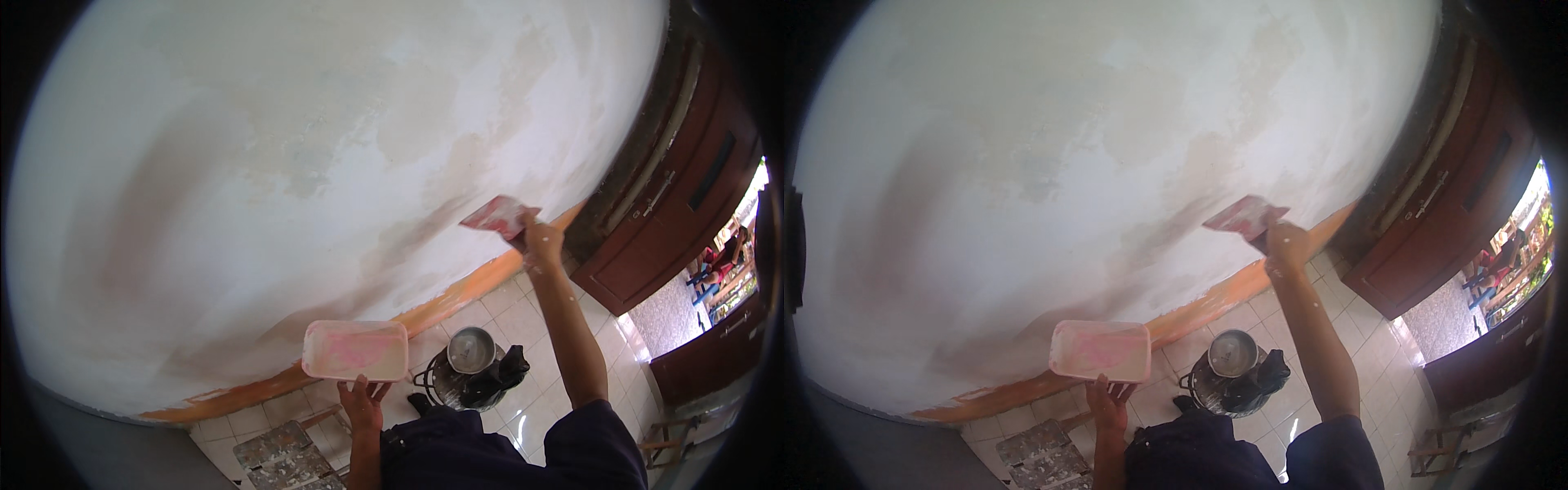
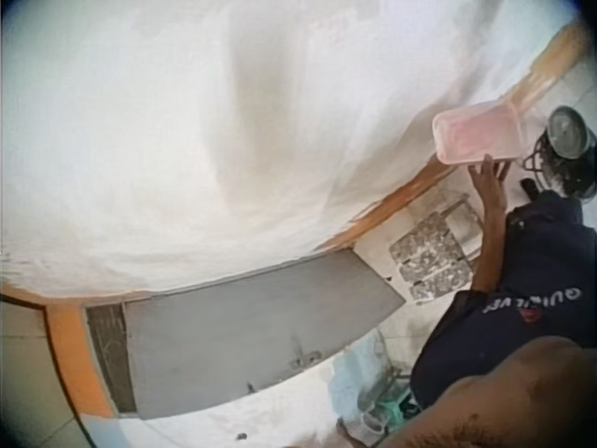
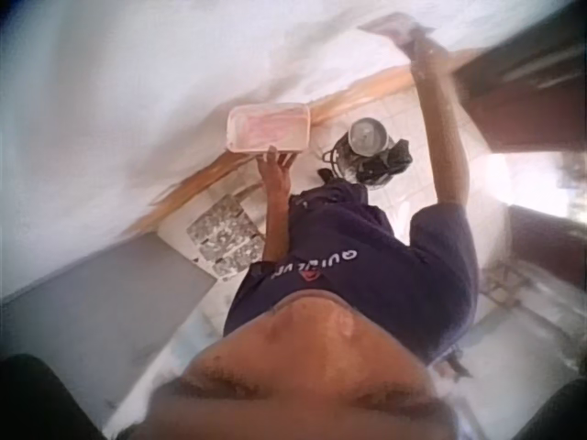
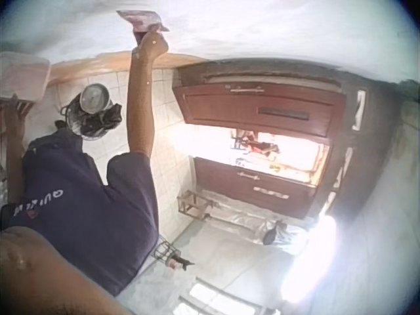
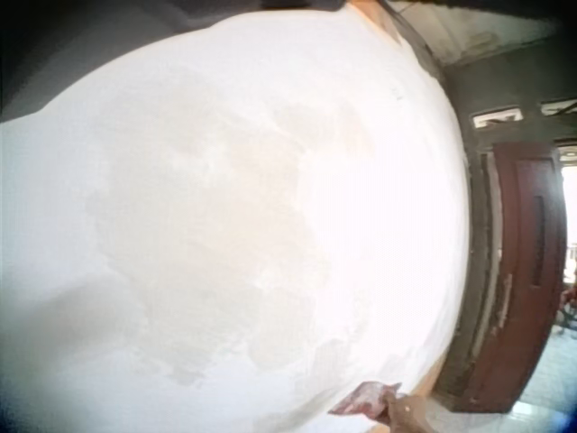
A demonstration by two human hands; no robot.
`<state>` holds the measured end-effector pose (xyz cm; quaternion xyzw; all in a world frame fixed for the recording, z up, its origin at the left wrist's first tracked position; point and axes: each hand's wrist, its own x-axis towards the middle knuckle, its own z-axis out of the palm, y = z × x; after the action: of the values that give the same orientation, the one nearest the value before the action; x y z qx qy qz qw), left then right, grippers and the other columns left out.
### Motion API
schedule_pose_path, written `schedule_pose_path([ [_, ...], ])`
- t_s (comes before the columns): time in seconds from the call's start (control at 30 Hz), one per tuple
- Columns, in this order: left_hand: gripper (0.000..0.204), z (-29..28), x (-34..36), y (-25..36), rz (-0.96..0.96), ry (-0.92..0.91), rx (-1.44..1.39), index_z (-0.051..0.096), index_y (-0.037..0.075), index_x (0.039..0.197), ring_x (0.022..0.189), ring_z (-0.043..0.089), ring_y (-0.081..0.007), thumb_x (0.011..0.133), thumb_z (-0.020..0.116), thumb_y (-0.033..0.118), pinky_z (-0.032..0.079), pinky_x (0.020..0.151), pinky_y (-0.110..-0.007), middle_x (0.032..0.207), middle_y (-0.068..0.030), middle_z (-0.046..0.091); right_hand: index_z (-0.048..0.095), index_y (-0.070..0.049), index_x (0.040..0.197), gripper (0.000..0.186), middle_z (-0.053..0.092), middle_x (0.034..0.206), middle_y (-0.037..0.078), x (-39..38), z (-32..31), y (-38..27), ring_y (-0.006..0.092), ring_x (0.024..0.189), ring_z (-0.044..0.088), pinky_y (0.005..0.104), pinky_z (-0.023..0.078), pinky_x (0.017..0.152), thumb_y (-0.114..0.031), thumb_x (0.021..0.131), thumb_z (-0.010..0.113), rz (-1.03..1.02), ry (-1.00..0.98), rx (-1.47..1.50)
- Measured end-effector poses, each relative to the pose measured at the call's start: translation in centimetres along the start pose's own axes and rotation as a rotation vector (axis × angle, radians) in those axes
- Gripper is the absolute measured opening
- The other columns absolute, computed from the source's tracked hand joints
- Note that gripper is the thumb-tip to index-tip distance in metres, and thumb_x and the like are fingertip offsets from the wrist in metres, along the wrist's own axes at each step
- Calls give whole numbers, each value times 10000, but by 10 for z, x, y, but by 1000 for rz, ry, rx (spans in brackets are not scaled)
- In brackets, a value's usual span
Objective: The person applies wall compound to a wall using a putty knife and then scrapes the excess material back into a container.
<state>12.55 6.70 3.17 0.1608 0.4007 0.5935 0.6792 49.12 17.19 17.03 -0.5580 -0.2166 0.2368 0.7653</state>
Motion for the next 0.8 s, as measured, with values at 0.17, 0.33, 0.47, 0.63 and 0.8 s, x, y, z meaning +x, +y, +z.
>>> schedule_pose_path([
  [0.17,506,-10,2,-5,50,10,68,353,103,1277,980,594,-286,858,583,269,584,747,-448,1124,-122,504,542,133,872,184,600,823,192,1,80,-40,303,703,647,381,580,737,-44,833,572,-38,-191,306],
  [0.33,516,-17,0,-5,40,44,65,354,98,1277,981,594,-280,859,589,288,582,746,-441,1125,-122,504,552,130,875,179,595,790,179,-21,104,-155,284,713,640,352,576,711,-37,822,587,-241,-174,364],
  [0.47,512,-17,0,-4,54,34,60,355,107,1281,1011,580,-292,862,583,295,572,767,-457,1147,-125,494,610,111,852,194,616,822,122,-37,56,-109,197,737,616,299,542,649,-83,837,613,-385,21,175],
  [0.63,570,-15,3,-3,37,60,-58,282,116,1279,956,602,-300,816,611,170,578,757,-467,1146,-144,502,599,135,917,234,615,881,155,-50,8,35,202,734,625,327,573,600,-83,832,620,-84,143,-49],
  [0.8,517,-20,7,-3,72,31,-1,344,108,1265,997,585,-294,844,605,259,571,777,-466,1144,-130,497,576,87,821,206,609,917,187,-17,62,11,264,777,636,398,561,781,-117,851,590,-19,-243,262],
])
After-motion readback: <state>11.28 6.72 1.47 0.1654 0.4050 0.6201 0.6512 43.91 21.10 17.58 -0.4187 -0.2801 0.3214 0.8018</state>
